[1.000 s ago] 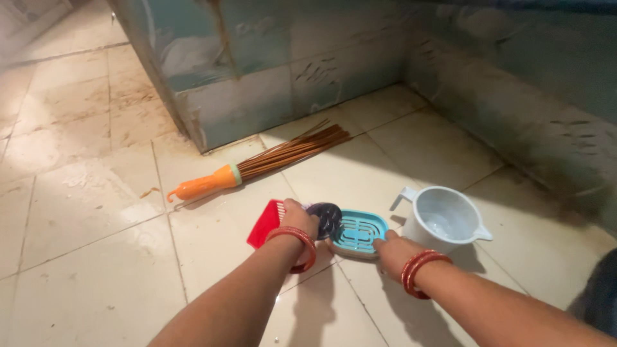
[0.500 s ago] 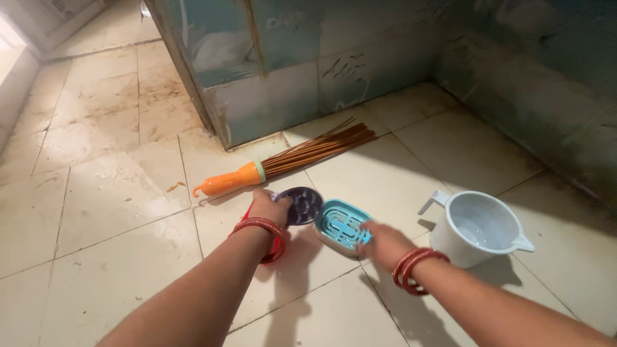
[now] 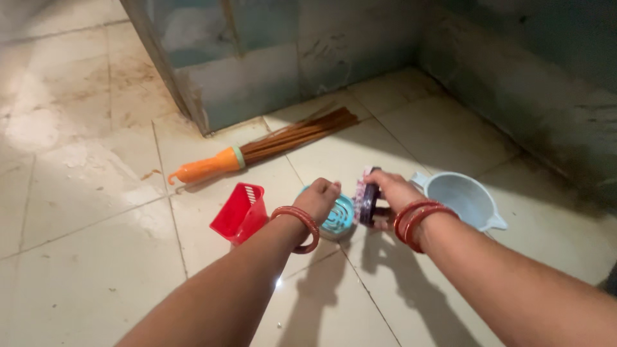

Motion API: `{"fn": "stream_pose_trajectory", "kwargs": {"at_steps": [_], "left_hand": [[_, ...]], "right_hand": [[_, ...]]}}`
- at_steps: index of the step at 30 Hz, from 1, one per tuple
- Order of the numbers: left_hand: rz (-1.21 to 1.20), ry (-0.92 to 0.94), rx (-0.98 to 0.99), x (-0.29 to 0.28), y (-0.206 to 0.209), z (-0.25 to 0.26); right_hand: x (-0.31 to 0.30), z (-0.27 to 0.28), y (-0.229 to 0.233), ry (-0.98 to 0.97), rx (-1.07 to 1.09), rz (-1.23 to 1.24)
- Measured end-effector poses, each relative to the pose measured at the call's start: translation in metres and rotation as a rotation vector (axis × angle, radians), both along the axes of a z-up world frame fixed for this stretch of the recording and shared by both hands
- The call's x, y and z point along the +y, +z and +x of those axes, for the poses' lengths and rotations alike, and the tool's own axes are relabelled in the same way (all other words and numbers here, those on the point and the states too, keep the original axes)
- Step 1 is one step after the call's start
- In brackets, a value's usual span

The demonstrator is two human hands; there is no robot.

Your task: The person scrubs a blue plastic container and a red plastic scoop with a purple scrubbing pad. They rinse the items using water from a white pitcher and a wall tap, then place them on the floor. The person repeats the scrubbing and rinsing process for the items.

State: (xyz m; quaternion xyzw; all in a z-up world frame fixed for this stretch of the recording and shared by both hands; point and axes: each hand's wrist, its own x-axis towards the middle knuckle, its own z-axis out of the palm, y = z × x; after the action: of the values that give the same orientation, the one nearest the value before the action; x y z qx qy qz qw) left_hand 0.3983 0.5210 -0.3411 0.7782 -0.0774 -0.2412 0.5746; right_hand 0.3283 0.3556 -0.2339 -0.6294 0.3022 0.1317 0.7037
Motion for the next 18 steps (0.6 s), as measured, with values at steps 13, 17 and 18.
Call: {"fn": "stream_pose_trajectory", "kwargs": {"at_steps": [13, 17, 18], "left_hand": [[1.134, -0.496, -0.444, -0.006, -0.022, -0.066], [1.145, -0.581, -0.494, -0.005, -0.009, -0.073], [1.077, -0.463, -0.47, -0.006, -0.006, -0.072]], "right_hand": [[-0.005, -0.022, 0.014, 0.156, 0.012, -0.137], [-0.009, -0.021, 0.015, 0.159, 0.045, -0.12], [-0.01, -0.02, 0.014, 0.168, 0.045, -0.102]]}}
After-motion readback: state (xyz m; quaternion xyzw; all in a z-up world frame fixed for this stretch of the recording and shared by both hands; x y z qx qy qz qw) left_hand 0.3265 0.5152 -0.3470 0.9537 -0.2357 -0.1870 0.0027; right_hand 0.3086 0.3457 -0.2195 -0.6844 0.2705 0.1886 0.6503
